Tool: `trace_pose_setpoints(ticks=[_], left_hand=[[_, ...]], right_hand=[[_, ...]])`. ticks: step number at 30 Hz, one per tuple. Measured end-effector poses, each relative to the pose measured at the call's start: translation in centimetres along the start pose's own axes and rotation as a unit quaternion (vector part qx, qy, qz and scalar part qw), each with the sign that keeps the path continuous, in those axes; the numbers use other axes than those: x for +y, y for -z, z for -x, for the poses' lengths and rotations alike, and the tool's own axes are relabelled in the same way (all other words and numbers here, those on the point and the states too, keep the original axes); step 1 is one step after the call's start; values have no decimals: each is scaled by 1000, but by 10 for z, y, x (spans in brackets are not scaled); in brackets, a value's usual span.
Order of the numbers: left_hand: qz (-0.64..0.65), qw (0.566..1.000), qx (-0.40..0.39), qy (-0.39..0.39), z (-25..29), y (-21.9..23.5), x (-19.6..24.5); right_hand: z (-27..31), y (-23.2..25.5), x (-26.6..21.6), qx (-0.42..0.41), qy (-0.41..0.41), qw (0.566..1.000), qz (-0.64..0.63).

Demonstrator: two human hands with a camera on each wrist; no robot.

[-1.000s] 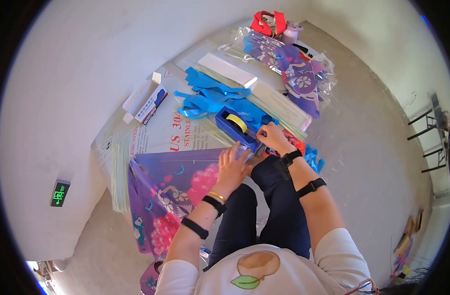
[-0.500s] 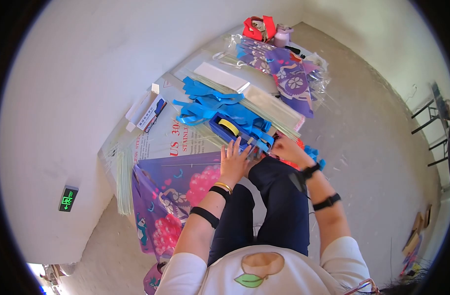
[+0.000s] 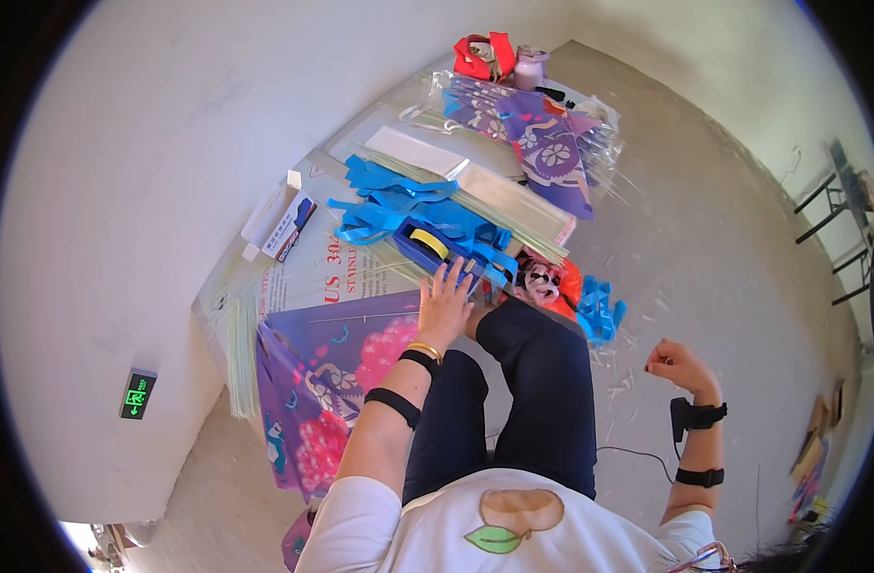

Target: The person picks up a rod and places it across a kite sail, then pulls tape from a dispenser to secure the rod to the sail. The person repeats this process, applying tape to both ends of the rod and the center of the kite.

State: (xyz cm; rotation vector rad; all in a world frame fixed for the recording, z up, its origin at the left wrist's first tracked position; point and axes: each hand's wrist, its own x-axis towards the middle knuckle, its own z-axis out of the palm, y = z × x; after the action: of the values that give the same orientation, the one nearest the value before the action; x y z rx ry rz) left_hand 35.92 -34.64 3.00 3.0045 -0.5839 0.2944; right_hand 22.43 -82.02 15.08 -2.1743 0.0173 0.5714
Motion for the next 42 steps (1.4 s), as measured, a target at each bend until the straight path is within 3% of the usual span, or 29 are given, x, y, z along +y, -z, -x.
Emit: trace_pose_setpoints(ticks=[2, 4, 8, 10, 11, 12, 13, 14, 16, 20, 22, 23, 25, 29, 31, 34, 39, 42], left_hand=[[2, 1000, -1, -13, -3, 0, 4], [15, 999, -18, -26, -6, 3, 8], [51, 999, -10, -13, -8, 19, 18], [217, 970, 72, 82, -4, 12, 24], [223, 970, 65, 73, -2, -7, 23], [430, 885, 53, 172, 1, -46, 17], [611, 745, 31, 266, 2, -69, 16], [617, 742, 19, 260, 0, -68, 19], [716, 542, -102, 429, -7, -59, 22], [740, 493, -89, 448, -26, -64, 24], [751, 439, -45, 491, -34, -61, 25], [752, 440, -49, 488, -36, -61, 28], [751, 395, -7, 529, -41, -61, 31], [768, 354, 45, 532, -44, -56, 39], [773, 371, 63, 511, -40, -78, 36], [748, 368, 74, 547, -44, -69, 45], [765, 323, 35, 555, -53, -76, 43], [755, 327, 21, 568, -60, -76, 41]], right_hand=[[-1, -1, 6, 9, 1, 1000, 10], [2, -2, -2, 20, -50, 998, -26], [0, -3, 12, 11, -23, 999, -39], [2, -4, 8, 31, -20, 995, -91], [4, -4, 6, 38, -29, 994, -95], [4, -4, 2, 33, -12, 993, -111], [5, -4, -1, 28, 3, 992, -126], [7, -3, -3, 37, -9, 991, -128], [9, -2, -9, 27, 14, 992, -121], [13, 1, -19, 38, 19, 994, -99], [16, 0, -25, 35, 15, 995, -91], [18, 0, -22, 39, 12, 995, -92], [13, -1, -20, 29, 15, 997, -68], [14, -9, -14, 23, 19, 997, -74], [15, -9, -12, 31, -8, 997, -71], [18, -11, -22, 47, -21, 996, -73], [22, -15, -62, 35, 4, 999, -17], [24, -22, -75, 26, 13, 1000, -8]])
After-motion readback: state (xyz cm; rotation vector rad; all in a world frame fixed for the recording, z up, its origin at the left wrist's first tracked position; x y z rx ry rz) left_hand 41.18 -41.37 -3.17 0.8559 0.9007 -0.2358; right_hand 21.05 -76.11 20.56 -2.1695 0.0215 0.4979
